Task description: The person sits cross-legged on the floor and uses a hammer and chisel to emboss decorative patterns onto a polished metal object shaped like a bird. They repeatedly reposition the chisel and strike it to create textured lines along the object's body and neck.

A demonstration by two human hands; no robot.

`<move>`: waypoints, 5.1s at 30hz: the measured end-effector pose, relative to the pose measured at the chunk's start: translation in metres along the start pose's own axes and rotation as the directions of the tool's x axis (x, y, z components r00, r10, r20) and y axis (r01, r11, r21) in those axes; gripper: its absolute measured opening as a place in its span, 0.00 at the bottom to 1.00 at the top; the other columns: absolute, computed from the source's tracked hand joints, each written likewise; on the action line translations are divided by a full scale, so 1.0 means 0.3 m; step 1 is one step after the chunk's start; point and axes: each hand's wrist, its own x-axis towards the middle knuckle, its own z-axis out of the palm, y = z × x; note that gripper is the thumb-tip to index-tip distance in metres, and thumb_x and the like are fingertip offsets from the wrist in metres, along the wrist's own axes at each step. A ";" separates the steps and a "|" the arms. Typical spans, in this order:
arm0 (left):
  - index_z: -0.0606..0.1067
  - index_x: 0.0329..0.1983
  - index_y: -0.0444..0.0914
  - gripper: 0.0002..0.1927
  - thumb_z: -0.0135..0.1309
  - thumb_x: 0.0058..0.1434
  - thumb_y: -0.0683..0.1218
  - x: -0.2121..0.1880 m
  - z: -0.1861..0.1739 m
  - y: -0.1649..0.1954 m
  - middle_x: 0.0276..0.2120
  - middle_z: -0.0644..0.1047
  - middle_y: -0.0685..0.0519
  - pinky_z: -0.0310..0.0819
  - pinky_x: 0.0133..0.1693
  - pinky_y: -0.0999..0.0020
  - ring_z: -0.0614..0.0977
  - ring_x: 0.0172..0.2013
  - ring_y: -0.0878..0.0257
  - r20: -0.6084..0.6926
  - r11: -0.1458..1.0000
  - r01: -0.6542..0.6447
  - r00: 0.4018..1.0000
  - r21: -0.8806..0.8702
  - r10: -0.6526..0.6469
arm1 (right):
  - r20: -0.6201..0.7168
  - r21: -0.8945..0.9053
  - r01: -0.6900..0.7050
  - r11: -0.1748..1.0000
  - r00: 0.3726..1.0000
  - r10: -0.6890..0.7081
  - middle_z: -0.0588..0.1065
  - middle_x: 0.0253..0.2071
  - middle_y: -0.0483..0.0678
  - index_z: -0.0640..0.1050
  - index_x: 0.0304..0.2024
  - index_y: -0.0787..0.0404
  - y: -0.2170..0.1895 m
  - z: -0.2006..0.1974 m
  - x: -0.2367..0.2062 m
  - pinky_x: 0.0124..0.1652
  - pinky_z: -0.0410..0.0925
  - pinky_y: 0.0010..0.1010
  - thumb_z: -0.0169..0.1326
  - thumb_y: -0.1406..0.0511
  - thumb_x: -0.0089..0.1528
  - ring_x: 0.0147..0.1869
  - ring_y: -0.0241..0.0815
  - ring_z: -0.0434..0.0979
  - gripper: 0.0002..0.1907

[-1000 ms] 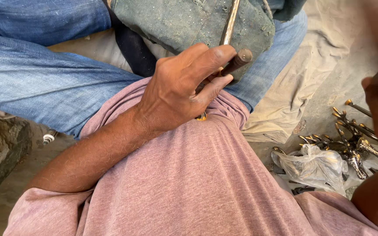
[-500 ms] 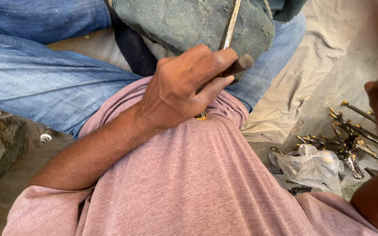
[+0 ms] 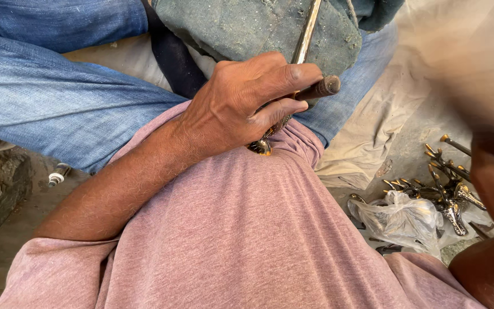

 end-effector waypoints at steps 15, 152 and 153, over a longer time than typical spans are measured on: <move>0.66 0.64 0.36 0.20 0.59 0.74 0.43 -0.045 -0.098 0.017 0.42 0.76 0.55 0.86 0.44 0.69 0.83 0.42 0.68 -0.134 0.896 0.153 0.965 -0.416 -0.227 | -0.105 0.390 -0.130 0.912 0.977 0.184 0.76 0.40 0.49 0.76 0.52 0.65 -0.326 0.069 0.077 0.39 0.70 0.30 0.62 0.79 0.62 0.36 0.39 0.76 0.18; 0.70 0.65 0.39 0.23 0.65 0.72 0.39 0.195 0.027 -0.126 0.41 0.79 0.52 0.85 0.40 0.77 0.85 0.39 0.67 -0.327 0.947 0.236 0.897 -0.217 -0.298 | 0.128 -0.148 0.074 0.986 0.990 -0.055 0.73 0.42 0.48 0.70 0.56 0.58 -0.243 -0.124 0.635 0.46 0.76 0.29 0.60 0.76 0.66 0.44 0.39 0.78 0.19; 0.70 0.65 0.38 0.22 0.65 0.72 0.39 0.185 0.027 -0.117 0.41 0.79 0.52 0.86 0.40 0.78 0.85 0.39 0.68 -0.325 0.945 0.244 0.895 -0.220 -0.307 | 0.135 -0.146 0.073 0.987 0.989 -0.053 0.73 0.42 0.48 0.70 0.56 0.58 -0.242 -0.122 0.632 0.46 0.76 0.29 0.60 0.76 0.66 0.44 0.39 0.78 0.19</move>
